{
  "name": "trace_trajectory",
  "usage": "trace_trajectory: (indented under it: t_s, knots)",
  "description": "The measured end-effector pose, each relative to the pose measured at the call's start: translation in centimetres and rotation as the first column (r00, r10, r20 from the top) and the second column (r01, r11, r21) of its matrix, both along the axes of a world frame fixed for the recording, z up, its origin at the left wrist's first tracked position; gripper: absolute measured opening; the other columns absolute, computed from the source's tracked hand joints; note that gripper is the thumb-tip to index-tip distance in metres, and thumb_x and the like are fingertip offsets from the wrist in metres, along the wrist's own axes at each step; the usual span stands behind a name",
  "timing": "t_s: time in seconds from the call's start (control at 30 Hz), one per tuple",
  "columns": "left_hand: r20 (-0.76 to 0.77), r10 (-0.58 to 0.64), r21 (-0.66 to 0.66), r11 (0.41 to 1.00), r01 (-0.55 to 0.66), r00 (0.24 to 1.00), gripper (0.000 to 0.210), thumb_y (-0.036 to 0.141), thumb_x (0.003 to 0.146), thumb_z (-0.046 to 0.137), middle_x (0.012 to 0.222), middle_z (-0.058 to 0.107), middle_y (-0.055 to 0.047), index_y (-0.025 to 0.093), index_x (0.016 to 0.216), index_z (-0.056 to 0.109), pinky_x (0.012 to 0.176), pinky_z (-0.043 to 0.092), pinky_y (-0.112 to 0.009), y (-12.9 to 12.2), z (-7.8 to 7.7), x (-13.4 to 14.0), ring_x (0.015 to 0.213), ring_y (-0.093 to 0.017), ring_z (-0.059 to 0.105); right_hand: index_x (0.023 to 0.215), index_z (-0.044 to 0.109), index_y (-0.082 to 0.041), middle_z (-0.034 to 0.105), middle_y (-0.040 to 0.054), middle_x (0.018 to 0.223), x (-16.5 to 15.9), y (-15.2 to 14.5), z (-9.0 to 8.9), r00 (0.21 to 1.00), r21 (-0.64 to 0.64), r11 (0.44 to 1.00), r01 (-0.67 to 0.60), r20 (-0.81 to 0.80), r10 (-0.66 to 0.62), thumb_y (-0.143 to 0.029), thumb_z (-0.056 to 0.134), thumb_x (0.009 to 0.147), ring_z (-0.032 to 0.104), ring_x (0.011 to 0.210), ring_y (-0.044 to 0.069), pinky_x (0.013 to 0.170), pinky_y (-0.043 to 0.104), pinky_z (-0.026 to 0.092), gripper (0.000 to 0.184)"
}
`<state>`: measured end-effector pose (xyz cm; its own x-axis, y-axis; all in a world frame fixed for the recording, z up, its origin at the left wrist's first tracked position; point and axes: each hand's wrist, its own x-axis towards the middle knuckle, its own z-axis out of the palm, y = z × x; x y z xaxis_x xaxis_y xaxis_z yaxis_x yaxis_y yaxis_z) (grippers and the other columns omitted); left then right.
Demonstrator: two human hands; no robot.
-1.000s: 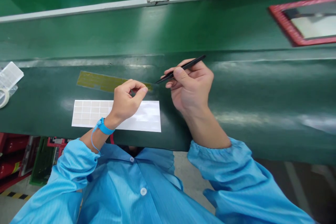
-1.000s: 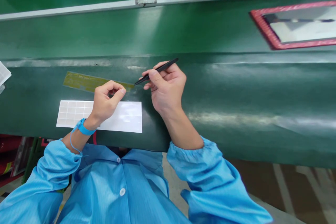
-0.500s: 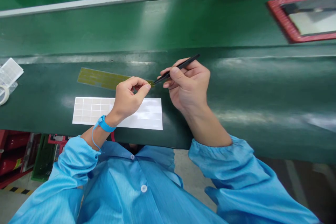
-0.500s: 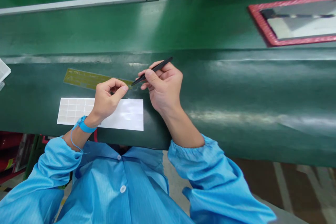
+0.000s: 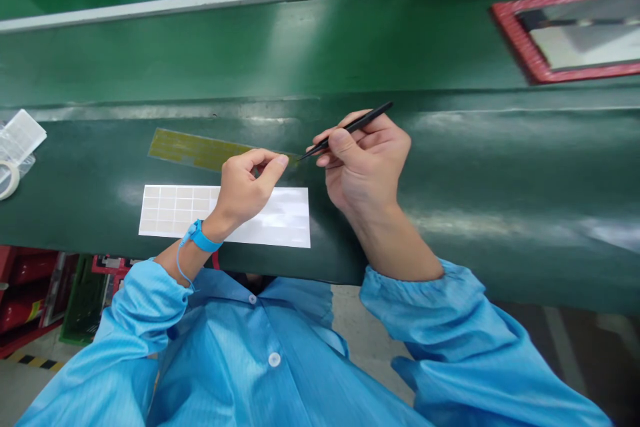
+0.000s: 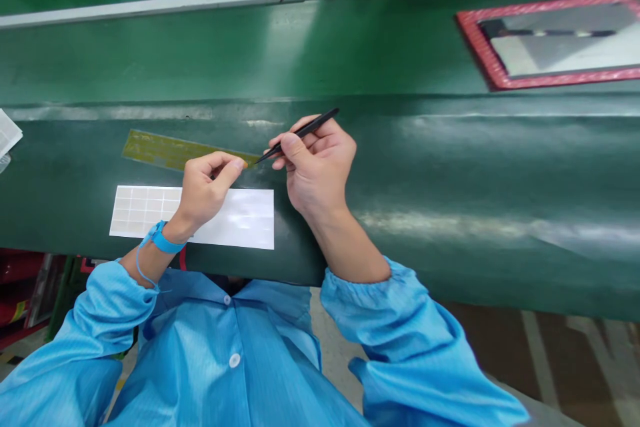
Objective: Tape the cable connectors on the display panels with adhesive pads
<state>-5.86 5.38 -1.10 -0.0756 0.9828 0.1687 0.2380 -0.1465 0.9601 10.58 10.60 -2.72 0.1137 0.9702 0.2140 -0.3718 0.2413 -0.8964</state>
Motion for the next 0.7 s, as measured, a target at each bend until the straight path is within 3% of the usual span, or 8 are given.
trace_trajectory:
  t_s: [0.2,0.33,0.43,0.5,0.6,0.7]
  knots:
    - [-0.139,0.045,-0.022,0.999,-0.049,0.989,0.055,0.056,0.113,0.045,0.085,0.079,-0.006,0.020,0.089,0.079,0.076,0.057,-0.031,0.3,-0.4,-0.5,0.080,-0.018,0.074,0.085,0.067,-0.024,0.076,-0.0013,0.073,-0.3,0.0,0.5,0.999,0.004,0.999,0.045,-0.029,-0.045,-0.048,0.103,0.069,0.068,0.052,0.012,0.040,0.017,0.048,0.046]
    - [-0.349,0.038,0.030,0.999,-0.029,0.936,0.044,0.048,0.112,0.046,0.110,0.082,-0.011,0.020,0.113,0.081,0.094,0.055,-0.040,0.4,0.1,-1.3,0.104,-0.025,0.074,0.085,0.065,-0.021,0.076,-0.0002,0.073,-0.2,0.7,0.9,0.997,-0.073,0.996,0.052,-0.055,-0.056,-0.052,0.103,0.065,0.067,0.053,0.012,0.042,0.016,0.050,0.053]
    - [-0.553,-0.008,0.042,0.998,0.038,0.833,0.031,0.039,0.106,0.058,0.137,0.077,-0.010,0.024,0.121,0.080,0.114,0.044,-0.051,0.2,0.4,-2.5,0.134,-0.033,0.064,0.087,0.064,-0.020,0.076,0.0007,0.075,1.3,1.9,0.9,0.990,-0.075,0.989,0.126,-0.060,-0.131,-0.052,0.103,0.065,0.069,0.056,0.012,0.044,0.016,0.051,0.055]
    - [-0.671,-0.010,0.025,0.999,0.036,0.741,0.030,0.036,0.105,0.057,0.145,0.073,-0.012,0.024,0.119,0.080,0.118,0.038,-0.059,-0.1,0.8,-3.8,0.141,-0.038,0.059,0.087,0.063,-0.019,0.076,0.0009,0.074,3.4,2.8,0.7,0.975,-0.063,0.977,0.205,-0.073,-0.210,-0.051,0.103,0.063,0.070,0.057,0.012,0.045,0.015,0.052,0.056]
    - [-0.794,0.016,0.011,1.000,-0.012,0.607,0.036,0.035,0.106,0.050,0.142,0.073,-0.020,0.019,0.116,0.080,0.115,0.038,-0.066,0.2,2.3,-5.9,0.137,-0.045,0.060,0.084,0.063,-0.018,0.074,0.0016,0.072,8.2,3.9,0.2,0.936,-0.072,0.939,0.335,-0.090,-0.341,-0.045,0.103,0.061,0.069,0.056,0.011,0.045,0.015,0.051,0.054]
    - [-0.861,-0.017,-0.011,1.000,0.013,0.508,0.036,0.038,0.105,0.050,0.128,0.078,-0.020,0.020,0.111,0.080,0.102,0.048,-0.060,2.4,5.2,-5.8,0.121,-0.044,0.068,0.079,0.064,-0.019,0.073,0.0016,0.071,13.4,4.5,-0.7,0.874,-0.101,0.881,0.463,-0.111,-0.473,-0.034,0.100,0.064,0.067,0.056,0.010,0.045,0.015,0.050,0.041]
